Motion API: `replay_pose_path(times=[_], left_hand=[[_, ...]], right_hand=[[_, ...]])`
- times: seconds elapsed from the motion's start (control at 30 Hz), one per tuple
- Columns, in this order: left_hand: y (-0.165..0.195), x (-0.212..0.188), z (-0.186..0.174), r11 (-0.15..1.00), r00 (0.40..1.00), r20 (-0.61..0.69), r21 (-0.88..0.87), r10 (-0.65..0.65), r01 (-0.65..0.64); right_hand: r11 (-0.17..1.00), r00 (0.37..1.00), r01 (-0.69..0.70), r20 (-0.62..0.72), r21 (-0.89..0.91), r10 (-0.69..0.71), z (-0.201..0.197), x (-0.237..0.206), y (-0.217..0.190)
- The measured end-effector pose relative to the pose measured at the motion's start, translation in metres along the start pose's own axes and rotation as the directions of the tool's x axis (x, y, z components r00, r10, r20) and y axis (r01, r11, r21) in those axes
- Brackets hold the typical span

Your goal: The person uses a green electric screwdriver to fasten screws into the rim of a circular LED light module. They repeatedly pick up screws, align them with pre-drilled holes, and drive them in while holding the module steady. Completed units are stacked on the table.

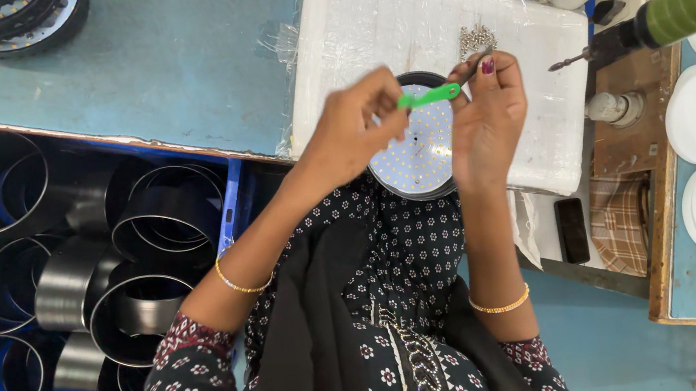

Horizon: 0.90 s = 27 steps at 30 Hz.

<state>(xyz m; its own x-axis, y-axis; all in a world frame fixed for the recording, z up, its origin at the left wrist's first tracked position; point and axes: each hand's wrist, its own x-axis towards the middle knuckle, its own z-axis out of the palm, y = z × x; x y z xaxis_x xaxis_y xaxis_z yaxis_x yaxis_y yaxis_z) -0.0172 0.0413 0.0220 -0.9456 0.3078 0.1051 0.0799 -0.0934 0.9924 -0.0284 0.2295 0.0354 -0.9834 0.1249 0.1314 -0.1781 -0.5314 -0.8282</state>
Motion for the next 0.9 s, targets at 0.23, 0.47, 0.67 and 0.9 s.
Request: replay_pose_path(times=[0.23, 0.47, 0.67, 0.9], left_hand=[[-0.020, -0.004, -0.004, 0.840, 0.930, -0.168, 0.503, 0.327, -0.204], [-0.031, 0.011, -0.007, 0.764, 0.964, -0.136, 0.639, 0.229, -0.091], [-0.033, 0.011, -0.007, 0.762, 0.964, -0.131, 0.640, 0.232, -0.096], [-0.040, 0.009, -0.008, 0.727, 0.938, -0.110, 0.664, 0.329, -0.177]], right_hand=[[0.731, 0.975, -0.119, 0.059, -0.672, 0.213, -0.015, 0.017, -0.021], [0.241, 0.906, 0.300, 0.355, -0.923, 0.231, -0.027, 0.026, -0.026], [0.093, 0.892, 0.388, 0.399, -0.917, 0.213, -0.021, 0.020, -0.022], [-0.039, 0.882, 0.439, 0.422, -0.898, 0.210, -0.018, 0.019, -0.016]])
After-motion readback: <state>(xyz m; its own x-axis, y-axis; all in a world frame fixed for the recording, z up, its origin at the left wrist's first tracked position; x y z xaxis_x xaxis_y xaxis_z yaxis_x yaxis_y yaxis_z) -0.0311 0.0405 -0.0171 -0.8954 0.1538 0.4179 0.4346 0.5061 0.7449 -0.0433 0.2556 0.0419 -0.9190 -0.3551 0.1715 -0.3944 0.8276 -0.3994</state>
